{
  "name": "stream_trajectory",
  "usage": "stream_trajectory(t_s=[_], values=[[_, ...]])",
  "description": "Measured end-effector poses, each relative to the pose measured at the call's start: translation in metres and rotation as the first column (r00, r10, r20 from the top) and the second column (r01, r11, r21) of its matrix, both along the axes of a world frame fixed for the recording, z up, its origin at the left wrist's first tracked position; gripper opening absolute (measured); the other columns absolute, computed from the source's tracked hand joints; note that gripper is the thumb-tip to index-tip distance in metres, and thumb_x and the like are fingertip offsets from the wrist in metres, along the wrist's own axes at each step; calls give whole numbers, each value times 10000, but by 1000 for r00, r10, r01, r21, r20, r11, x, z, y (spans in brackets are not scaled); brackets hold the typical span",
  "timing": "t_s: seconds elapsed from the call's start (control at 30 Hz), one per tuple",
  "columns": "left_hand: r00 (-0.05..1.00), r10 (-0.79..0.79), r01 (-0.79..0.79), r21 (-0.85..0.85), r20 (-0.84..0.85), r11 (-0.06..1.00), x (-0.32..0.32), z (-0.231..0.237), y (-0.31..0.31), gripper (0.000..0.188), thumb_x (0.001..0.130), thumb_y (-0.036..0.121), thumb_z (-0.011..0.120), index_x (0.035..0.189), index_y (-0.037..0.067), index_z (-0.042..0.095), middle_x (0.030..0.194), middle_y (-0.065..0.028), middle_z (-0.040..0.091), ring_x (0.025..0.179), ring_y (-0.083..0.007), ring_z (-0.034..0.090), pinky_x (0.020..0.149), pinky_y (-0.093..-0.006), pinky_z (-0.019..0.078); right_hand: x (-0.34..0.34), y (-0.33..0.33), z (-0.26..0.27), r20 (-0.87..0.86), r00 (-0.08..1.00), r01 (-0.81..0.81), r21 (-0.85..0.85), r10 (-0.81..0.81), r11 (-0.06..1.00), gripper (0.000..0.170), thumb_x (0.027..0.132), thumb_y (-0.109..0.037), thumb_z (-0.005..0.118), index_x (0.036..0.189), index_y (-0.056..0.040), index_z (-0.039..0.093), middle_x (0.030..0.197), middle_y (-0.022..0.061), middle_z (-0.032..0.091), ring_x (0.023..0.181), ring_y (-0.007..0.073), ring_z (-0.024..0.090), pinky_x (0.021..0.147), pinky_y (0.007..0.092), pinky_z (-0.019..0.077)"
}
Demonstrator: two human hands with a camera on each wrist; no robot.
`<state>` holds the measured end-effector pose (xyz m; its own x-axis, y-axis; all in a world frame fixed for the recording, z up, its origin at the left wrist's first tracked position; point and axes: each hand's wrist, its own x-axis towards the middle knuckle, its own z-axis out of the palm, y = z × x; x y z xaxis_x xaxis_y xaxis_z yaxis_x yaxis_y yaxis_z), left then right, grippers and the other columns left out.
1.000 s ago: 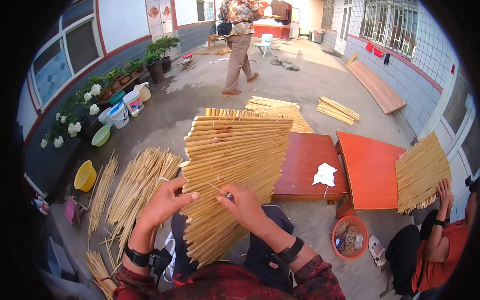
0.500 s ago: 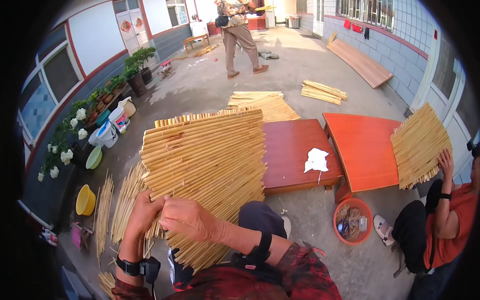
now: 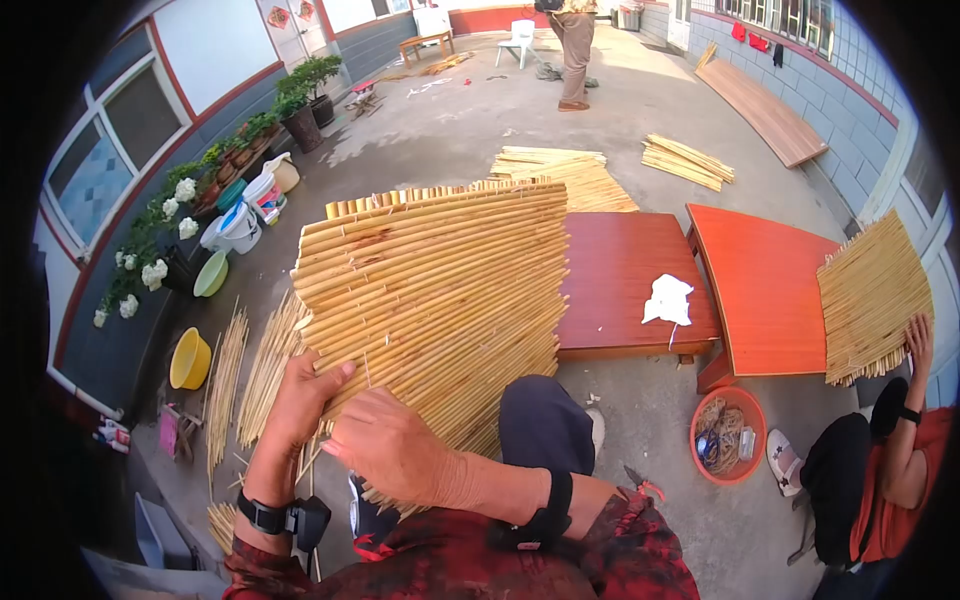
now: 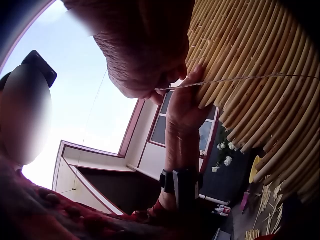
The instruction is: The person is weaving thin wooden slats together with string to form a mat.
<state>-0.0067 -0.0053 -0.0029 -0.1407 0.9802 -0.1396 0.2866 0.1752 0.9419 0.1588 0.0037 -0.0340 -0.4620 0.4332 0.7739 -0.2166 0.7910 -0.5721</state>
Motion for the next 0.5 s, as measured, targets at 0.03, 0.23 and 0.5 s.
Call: stream_trajectory(t_s=[0.03, 0.23, 0.5], values=[[1000, 12, -12, 15, 0, 1000, -2, -4, 1, 304, 868, 111, 585, 1122, -52, 551, 1006, -86, 634, 887, -116, 578, 788, -261, 464, 7, 4, -1, 0, 1000, -12, 15, 12, 1000, 123, 793, -56, 612, 709, -24, 528, 730, 110, 491, 722, 296, 498, 666, 365, 412], [826, -171, 123, 124, 537, 985, -27, -46, -30, 752, 778, 254, 703, 1347, -31, 302, 1296, -143, 451, 1193, -224, 441, 991, -344, 353, 82, 27, -15, 28, 998, 68, -375, -62, 925, 102, 842, -78, 568, 787, 7, 579, 1020, 137, 611, 968, 239, 569, 876, 349, 430], [778, 127, -145, -21, 615, 989, -21, -102, -36, 683, 745, 206, 725, 1282, -47, 387, 1252, -146, 493, 1136, -234, 486, 977, -352, 367, 188, 51, -47, -70, 997, -83, -868, 44, 490, 200, 872, -145, 553, 729, -5, 558, 724, 71, 588, 604, 117, 559, 599, 262, 482]])
